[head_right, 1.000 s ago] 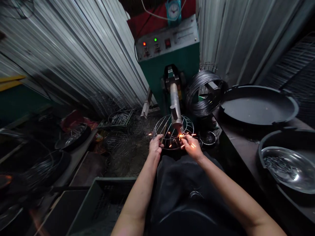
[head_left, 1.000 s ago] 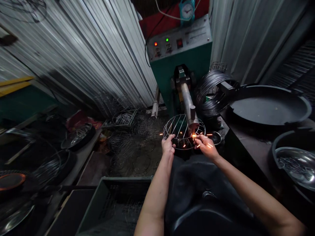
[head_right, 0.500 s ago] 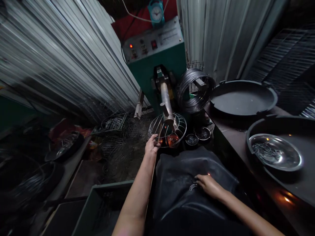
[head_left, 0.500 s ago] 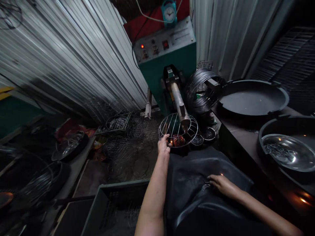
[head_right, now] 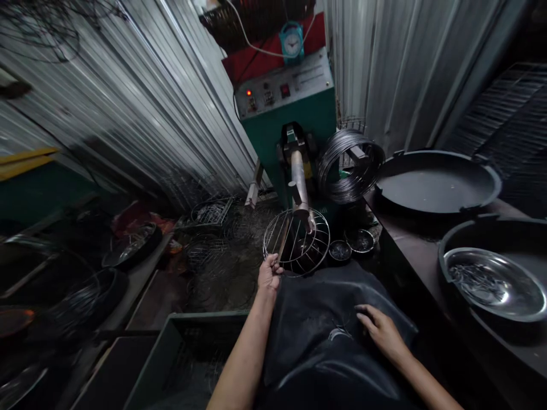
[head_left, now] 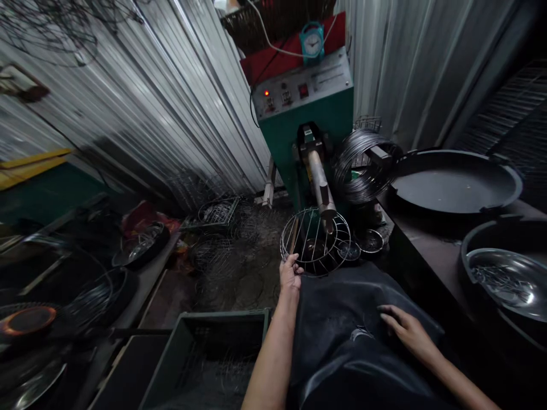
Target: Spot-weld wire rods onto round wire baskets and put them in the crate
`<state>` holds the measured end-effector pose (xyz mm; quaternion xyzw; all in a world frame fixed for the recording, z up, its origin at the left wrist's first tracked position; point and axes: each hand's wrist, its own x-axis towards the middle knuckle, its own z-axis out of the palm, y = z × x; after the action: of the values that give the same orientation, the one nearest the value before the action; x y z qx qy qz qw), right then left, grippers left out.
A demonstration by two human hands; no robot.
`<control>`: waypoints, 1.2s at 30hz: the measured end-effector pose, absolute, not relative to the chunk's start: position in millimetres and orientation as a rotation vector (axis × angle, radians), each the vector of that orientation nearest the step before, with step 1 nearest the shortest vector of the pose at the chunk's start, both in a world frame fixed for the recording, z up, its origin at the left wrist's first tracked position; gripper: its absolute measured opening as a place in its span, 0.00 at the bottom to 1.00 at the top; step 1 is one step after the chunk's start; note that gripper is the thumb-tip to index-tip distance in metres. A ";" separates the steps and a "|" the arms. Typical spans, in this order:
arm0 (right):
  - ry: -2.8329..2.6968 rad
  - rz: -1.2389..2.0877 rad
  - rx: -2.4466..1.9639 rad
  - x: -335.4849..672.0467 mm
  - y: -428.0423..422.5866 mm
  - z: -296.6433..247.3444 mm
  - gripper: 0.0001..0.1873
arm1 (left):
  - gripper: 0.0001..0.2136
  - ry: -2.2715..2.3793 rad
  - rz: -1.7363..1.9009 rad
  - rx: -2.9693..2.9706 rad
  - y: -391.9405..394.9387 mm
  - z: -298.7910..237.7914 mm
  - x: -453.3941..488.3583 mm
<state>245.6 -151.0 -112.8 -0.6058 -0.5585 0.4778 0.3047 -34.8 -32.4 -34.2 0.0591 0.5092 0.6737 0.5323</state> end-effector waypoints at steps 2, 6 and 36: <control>-1.434 1.276 -1.623 246.7 -150.5 -114.9 0.23 | 0.22 1.201 1.623 0.143 -33.2 -37.6 -33.9; -1.271 1.392 -1.704 252.1 -145.4 -122.3 0.29 | 0.22 1.196 1.705 0.198 -34.7 -37.7 -33.2; -1.045 1.556 -1.640 252.1 -138.0 -116.8 0.32 | 0.27 1.205 1.741 0.526 1.0 -5.0 -64.6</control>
<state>252.1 -138.0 -116.8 -0.6241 -0.3974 0.5919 0.3198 -64.6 1.0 -5.0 0.2139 0.4898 0.7078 0.4619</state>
